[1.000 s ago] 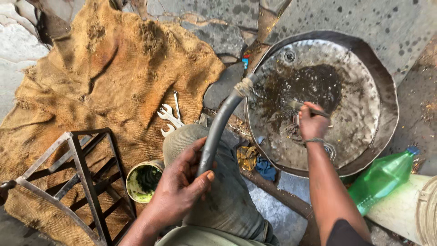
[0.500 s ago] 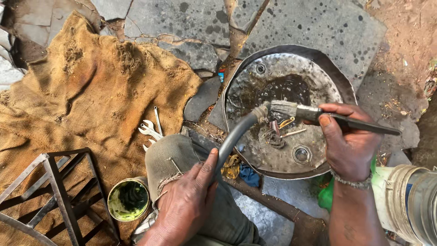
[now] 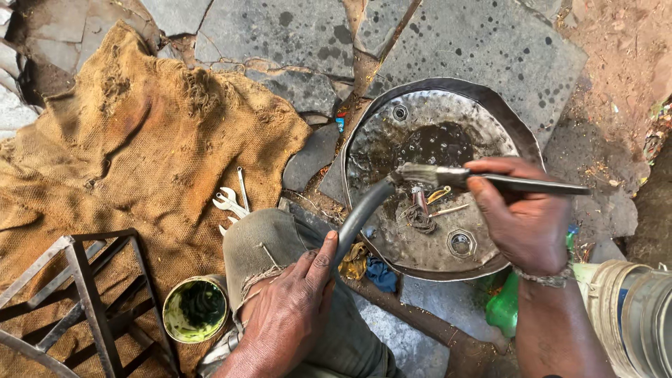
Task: The person applies grease to a ball joint on a metal rod, cleans components in a basin of fluid, and assembles the part using wrenches while supported by a metal frame.
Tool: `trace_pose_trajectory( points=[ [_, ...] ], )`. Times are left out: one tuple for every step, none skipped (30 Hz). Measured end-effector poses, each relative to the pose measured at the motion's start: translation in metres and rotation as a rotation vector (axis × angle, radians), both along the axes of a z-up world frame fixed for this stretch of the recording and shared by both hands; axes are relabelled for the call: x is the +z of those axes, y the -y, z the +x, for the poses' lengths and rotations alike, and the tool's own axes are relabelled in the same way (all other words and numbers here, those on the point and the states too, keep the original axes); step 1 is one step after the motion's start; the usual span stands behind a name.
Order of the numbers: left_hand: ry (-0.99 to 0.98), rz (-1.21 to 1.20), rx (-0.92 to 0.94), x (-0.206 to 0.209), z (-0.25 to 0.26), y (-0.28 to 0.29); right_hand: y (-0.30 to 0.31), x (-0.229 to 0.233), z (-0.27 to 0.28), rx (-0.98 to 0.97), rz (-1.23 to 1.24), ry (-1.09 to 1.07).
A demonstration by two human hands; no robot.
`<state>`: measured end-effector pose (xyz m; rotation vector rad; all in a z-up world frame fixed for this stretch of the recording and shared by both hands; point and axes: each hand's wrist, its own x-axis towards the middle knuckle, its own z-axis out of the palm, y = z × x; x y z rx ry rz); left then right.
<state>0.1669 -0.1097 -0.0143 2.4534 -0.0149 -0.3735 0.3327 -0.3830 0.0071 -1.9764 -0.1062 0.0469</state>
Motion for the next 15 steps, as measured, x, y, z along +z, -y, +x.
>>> trace_pose_trajectory(
  points=[
    [0.002,-0.010,0.005,0.000,-0.001,0.000,-0.001,0.000,0.003,0.089,-0.111,0.082],
    [0.001,0.001,0.011,0.000,-0.001,-0.001,-0.003,0.000,0.007,0.171,-0.220,0.164],
    [0.001,0.012,0.016,0.000,-0.001,-0.001,-0.004,0.000,0.009,0.252,-0.329,0.246],
    [0.003,0.021,0.021,0.000,0.000,0.000,-0.004,0.000,0.008,0.188,-0.253,0.195],
    [-0.009,0.028,0.017,-0.001,0.001,-0.001,-0.003,0.001,0.007,0.123,-0.176,0.145],
    [-0.021,0.034,0.020,-0.001,0.002,0.000,-0.004,0.002,0.008,0.065,-0.100,0.095],
    [-0.033,0.040,0.022,-0.001,0.003,0.000,-0.005,0.002,0.010,0.135,-0.175,0.141],
    [-0.041,0.055,0.024,0.000,0.003,0.000,-0.005,0.002,0.012,0.199,-0.248,0.184],
    [-0.049,0.070,0.026,0.002,0.003,-0.001,-0.006,0.002,0.012,0.263,-0.321,0.226],
    [-0.054,0.086,0.026,0.004,0.005,-0.002,-0.005,0.001,0.010,0.196,-0.238,0.188],
    [-0.113,0.086,0.034,0.006,0.007,-0.003,-0.006,0.000,0.005,0.130,-0.155,0.149],
    [-0.172,0.083,0.051,0.007,0.008,-0.004,-0.007,-0.001,0.004,0.073,-0.073,0.112],
    [-0.231,0.080,0.068,0.009,0.009,-0.004,-0.009,-0.004,0.005,0.110,-0.124,0.153],
    [-0.184,0.051,0.078,0.011,0.007,-0.004,-0.011,-0.008,0.003,0.141,-0.175,0.188],
    [-0.137,0.021,0.089,0.013,0.005,-0.003,-0.012,-0.012,0.001,0.172,-0.225,0.224]
  ],
)
